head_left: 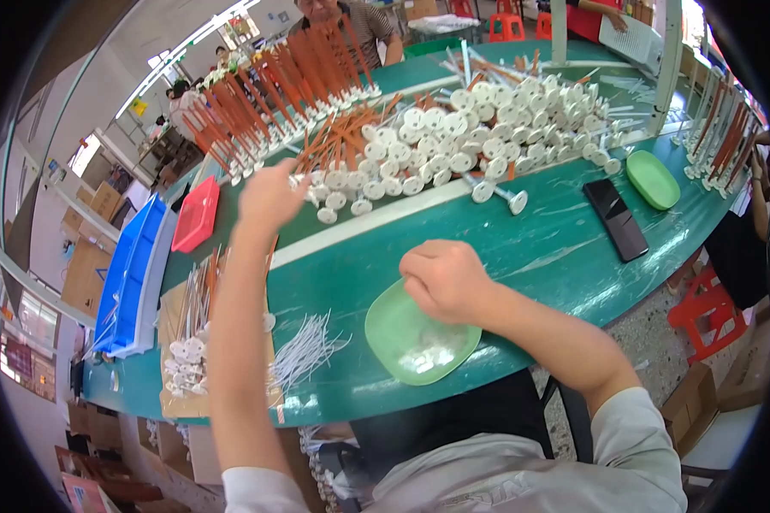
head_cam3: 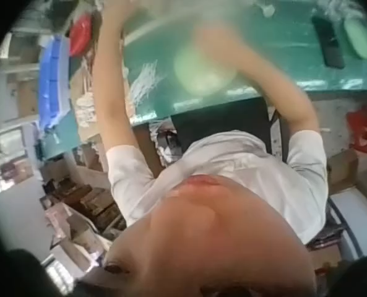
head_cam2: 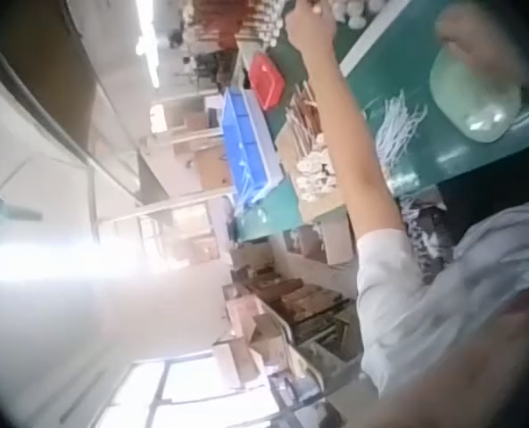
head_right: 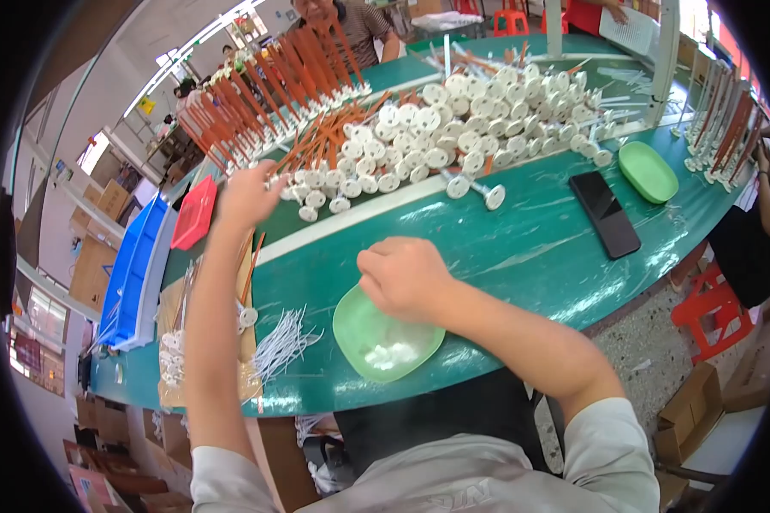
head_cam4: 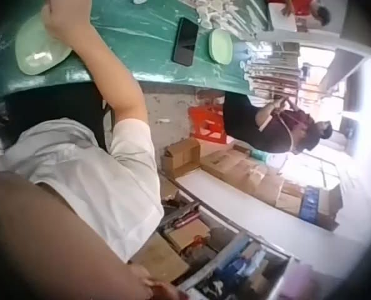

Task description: Assembling small plastic base components onto long strips or rods at a shared workbench.

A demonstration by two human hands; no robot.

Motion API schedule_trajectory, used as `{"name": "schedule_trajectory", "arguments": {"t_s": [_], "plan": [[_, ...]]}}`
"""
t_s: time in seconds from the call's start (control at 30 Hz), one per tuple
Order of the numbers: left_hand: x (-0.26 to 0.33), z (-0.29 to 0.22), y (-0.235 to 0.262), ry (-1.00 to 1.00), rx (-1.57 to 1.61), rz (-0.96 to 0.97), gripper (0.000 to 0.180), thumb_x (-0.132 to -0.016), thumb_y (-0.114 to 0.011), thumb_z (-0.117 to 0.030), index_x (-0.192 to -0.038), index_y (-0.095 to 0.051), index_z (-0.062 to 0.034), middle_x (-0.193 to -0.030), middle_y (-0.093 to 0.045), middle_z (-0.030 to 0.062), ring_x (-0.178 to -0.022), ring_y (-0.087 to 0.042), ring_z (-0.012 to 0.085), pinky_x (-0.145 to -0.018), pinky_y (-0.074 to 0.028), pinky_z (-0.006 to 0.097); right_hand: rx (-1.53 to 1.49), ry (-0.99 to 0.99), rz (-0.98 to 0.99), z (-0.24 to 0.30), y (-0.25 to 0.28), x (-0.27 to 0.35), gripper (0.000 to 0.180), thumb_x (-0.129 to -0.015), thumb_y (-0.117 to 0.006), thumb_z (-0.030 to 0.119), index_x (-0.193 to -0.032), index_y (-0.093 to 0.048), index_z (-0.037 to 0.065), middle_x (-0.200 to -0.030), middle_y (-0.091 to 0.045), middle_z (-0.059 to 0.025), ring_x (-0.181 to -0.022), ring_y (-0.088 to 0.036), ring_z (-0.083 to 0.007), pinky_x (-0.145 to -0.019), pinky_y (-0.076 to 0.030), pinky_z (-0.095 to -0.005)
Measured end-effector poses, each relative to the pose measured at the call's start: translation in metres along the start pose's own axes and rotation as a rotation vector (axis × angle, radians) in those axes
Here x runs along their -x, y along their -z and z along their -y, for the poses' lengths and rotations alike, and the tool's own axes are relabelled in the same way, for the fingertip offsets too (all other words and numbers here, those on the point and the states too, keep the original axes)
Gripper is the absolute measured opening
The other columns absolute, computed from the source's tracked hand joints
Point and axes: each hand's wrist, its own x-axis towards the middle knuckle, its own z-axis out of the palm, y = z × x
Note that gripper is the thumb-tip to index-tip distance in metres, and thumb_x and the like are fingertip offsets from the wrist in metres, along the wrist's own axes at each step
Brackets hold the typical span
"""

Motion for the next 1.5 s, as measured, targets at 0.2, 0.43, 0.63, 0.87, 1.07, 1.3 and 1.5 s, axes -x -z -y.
{"name": "schedule_trajectory", "arguments": {"t_s": [0.2, 0.43, 0.63, 0.87, 1.07, 1.3, 1.5], "plan": [[-0.026, -0.083, -0.057, 0.043, -0.061, 0.084, 0.041, -0.086, -0.060, -0.041, -0.094, -0.066, -0.0009, -0.090, -0.068, 0.0228, -0.085, -0.066, 0.0388, -0.078, -0.053, 0.048, 0.029, -0.084, -0.080, -0.008, 0.003, 0.010, 0.009, -0.072, -0.063, 0.014, -0.073, -0.058, 0.007, -0.074, -0.062, -0.0105, -0.071, -0.062, -0.0310, -0.063, -0.052, -0.0426], [-0.011, -0.075, -0.061, 0.022, 0.011, 0.001, 0.036, -0.077, -0.070, -0.038, -0.082, -0.068, -0.0021, -0.075, -0.065, 0.0200, -0.075, -0.064, 0.0386, -0.072, -0.052, 0.048, 0.013, -0.060, -0.099, -0.007, -0.011, 0.011, 0.015, -0.074, -0.062, 0.020, -0.073, -0.057, 0.006, -0.071, -0.059, -0.0106, -0.071, -0.062, -0.0310, -0.062, -0.051, -0.0433], [0.053, -0.115, 0.006, 0.098, 0.090, -0.190, 0.037, -0.077, -0.070, -0.034, -0.072, -0.064, 0.0028, -0.066, -0.062, 0.0226, -0.067, -0.063, 0.0405, -0.065, -0.051, 0.047, -0.028, -0.030, -0.276, -0.012, -0.009, 0.007, 0.019, -0.072, -0.067, 0.021, -0.074, -0.056, 0.005, -0.069, -0.056, -0.0105, -0.068, -0.059, -0.0310, -0.057, -0.049, -0.0425], [0.146, -0.151, 0.054, -0.111, 0.237, -0.350, 0.025, -0.079, -0.068, -0.016, -0.066, -0.051, -0.0032, -0.053, -0.051, 0.0149, -0.048, -0.053, 0.0352, -0.047, -0.039, 0.043, -0.124, 0.243, -0.232, 0.007, -0.009, 0.012, 0.031, -0.069, -0.073, 0.030, -0.075, -0.055, 0.006, -0.074, -0.055, -0.0099, -0.070, -0.057, -0.0294, -0.054, -0.047, -0.0406], [0.179, -0.175, 0.086, -0.219, 0.299, -0.471, 0.023, -0.076, -0.069, -0.012, -0.065, -0.050, -0.0043, -0.053, -0.050, 0.0111, -0.045, -0.052, 0.0308, -0.042, -0.036, 0.040, -0.279, 0.502, -0.294, 0.016, -0.009, 0.011, 0.025, -0.072, -0.075, 0.016, -0.079, -0.054, 0.004, -0.075, -0.051, -0.0071, -0.067, -0.053, -0.0277, -0.053, -0.046, -0.0380], [0.175, -0.178, 0.083, -0.395, 0.309, -0.687, 0.012, -0.071, -0.068, -0.006, -0.073, -0.059, 0.0001, -0.056, -0.051, 0.0089, -0.045, -0.051, 0.0227, -0.042, -0.037, 0.033, -0.362, 0.582, -0.434, 0.015, -0.005, 0.008, 0.022, -0.076, -0.070, 0.002, -0.092, -0.056, 0.000, -0.087, -0.058, -0.0120, -0.074, -0.056, -0.0309, -0.061, -0.049, -0.0371], [0.144, -0.137, 0.029, 0.018, 1.386, -0.163, 0.028, -0.089, -0.061, -0.008, -0.112, -0.060, 0.0069, -0.090, -0.067, 0.0123, -0.078, -0.068, 0.0223, -0.071, -0.057, 0.033, -0.190, 0.434, -0.433, 0.007, 0.013, -0.002, 0.030, -0.073, -0.073, 0.004, -0.099, -0.058, 0.000, -0.092, -0.061, -0.0115, -0.079, -0.059, -0.0297, -0.068, -0.051, -0.0380]]}}
